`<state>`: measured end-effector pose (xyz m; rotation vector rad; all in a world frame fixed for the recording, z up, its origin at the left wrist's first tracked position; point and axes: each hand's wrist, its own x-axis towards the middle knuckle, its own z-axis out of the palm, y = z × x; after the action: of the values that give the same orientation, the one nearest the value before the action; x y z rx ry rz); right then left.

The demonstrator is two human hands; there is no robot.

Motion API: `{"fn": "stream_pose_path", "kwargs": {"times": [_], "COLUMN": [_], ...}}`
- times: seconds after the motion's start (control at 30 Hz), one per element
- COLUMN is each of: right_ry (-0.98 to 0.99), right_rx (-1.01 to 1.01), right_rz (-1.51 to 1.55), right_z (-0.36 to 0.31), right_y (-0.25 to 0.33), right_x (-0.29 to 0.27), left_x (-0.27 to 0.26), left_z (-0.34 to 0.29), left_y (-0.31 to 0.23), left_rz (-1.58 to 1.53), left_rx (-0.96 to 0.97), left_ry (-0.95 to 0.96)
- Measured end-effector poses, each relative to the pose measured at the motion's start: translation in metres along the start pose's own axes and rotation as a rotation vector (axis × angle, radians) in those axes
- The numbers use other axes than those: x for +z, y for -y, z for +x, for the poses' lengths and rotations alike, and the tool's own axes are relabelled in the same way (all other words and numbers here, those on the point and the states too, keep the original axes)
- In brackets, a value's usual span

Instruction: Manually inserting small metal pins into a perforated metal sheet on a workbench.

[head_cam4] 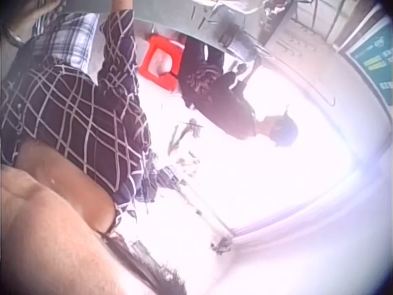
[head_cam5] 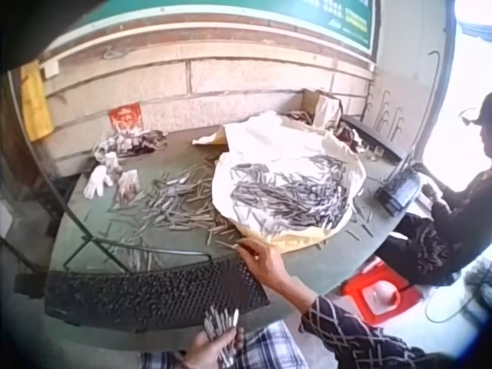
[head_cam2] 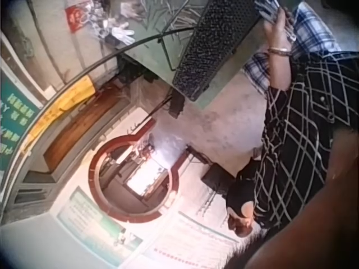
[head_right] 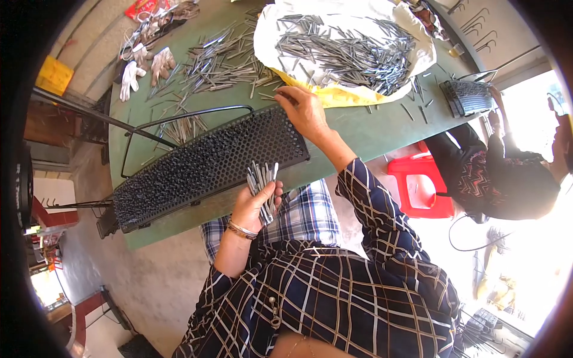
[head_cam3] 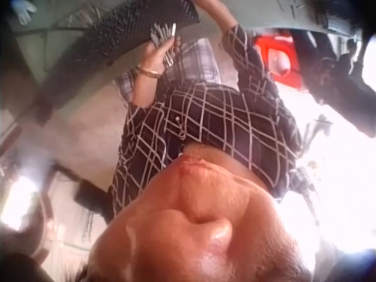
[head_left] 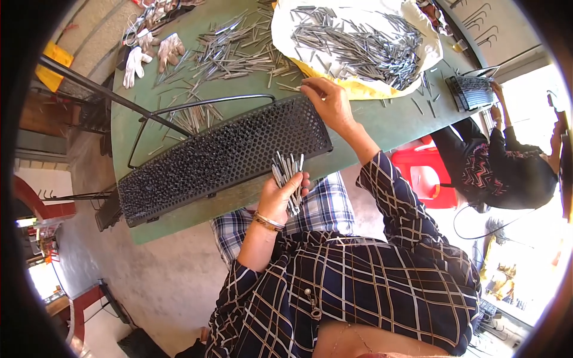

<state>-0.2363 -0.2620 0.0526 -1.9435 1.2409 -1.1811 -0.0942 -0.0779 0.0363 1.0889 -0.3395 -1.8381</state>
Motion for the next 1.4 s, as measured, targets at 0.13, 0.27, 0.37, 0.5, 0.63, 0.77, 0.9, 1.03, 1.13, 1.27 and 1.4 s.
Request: {"fn": "stream_pose_path", "kwargs": {"times": [0.13,0.27,0.37,0.5,0.63,0.77,0.9,1.03,1.13,1.27,1.4], "right_ry": [-0.034,-0.015,0.012,-0.039,-0.046,0.578,0.651,0.444,0.152,-0.092,-0.096], "right_rx": [-0.084,-0.203,-0.289,-0.472,-0.257,0.139,0.319,0.449,0.315,0.03,-0.1], "right_rz": [0.012,-0.138,-0.205,-0.34,-0.165,0.155,0.205,0.399,0.298,0.07,-0.075], "right_z": [0.001,-0.001,-0.005,-0.008,-0.018,-0.049,-0.062,-0.051,-0.027,-0.006,-0.002], "right_y": [-0.007,-0.011,-0.017,-0.017,0.003,0.037,0.046,0.041,0.026,-0.002,-0.019], "right_x": [0.005,0.01,0.01,0.01,-0.002,-0.013,-0.017,-0.019,-0.018,-0.003,0.006], "left_x": [0.0,-0.004,-0.005,-0.008,-0.003,-0.003,0.006,0.002,0.002,0.0,-0.001], "left_z": [-0.004,-0.002,-0.001,-0.001,0.0,0.002,0.004,0.002,0.004,0.004,0.001], "left_y": [0.001,0.002,0.005,0.004,0.002,0.0,-0.004,-0.001,0.001,0.005,0.005], "left_rz": [0.028,-0.024,-0.076,-0.069,-0.075,-0.135,-0.107,-0.105,-0.094,-0.116,-0.028], "left_rx": [0.024,0.009,0.016,0.013,0.035,0.134,0.225,0.156,0.114,0.072,0.089], "left_ry": [0.002,0.032,0.032,0.037,0.008,-0.018,-0.017,-0.039,-0.021,0.055,0.033]}}
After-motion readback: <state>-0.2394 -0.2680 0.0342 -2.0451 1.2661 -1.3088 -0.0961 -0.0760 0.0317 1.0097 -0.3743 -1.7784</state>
